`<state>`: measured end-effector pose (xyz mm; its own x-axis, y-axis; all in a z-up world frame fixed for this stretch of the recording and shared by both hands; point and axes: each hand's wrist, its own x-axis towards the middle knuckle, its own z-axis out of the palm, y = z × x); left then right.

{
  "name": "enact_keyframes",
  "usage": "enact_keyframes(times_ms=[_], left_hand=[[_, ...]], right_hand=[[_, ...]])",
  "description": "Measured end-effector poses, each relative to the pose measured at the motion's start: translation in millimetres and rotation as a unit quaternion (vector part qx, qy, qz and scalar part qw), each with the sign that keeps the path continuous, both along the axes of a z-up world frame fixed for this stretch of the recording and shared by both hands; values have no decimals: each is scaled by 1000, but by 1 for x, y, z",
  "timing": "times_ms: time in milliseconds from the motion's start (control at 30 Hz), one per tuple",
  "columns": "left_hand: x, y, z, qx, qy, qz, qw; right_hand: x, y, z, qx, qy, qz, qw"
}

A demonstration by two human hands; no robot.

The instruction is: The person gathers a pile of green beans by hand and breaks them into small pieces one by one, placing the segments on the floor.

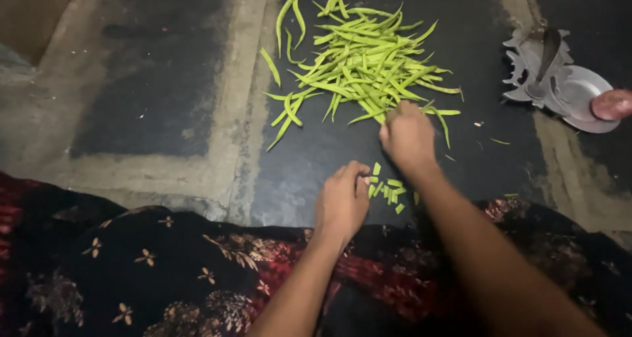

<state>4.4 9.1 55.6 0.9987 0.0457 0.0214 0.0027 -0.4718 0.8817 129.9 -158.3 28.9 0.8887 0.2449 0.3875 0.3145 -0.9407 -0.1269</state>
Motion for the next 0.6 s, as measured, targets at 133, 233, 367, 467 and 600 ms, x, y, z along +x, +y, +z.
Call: enact_keyframes(times_ms=[133, 233, 367, 467, 600], left_hand=[[-3, 3, 3, -24, -1, 11, 1000], [-2, 2, 5, -30, -10, 12, 999], [-6, 4, 5, -8, -12, 16, 1000], [-8, 8, 7, -15, -35, 29, 999], [-17, 12, 22, 6, 41, 42, 998]], right_hand=[[19, -19, 24, 7, -51, -35, 998], [24, -31, 57, 49, -91, -9, 995], [2, -38, 90, 97, -127, 10, 987], [-24, -39, 94, 125, -153, -8, 980], [-74, -37, 85, 231, -147, -53, 960]])
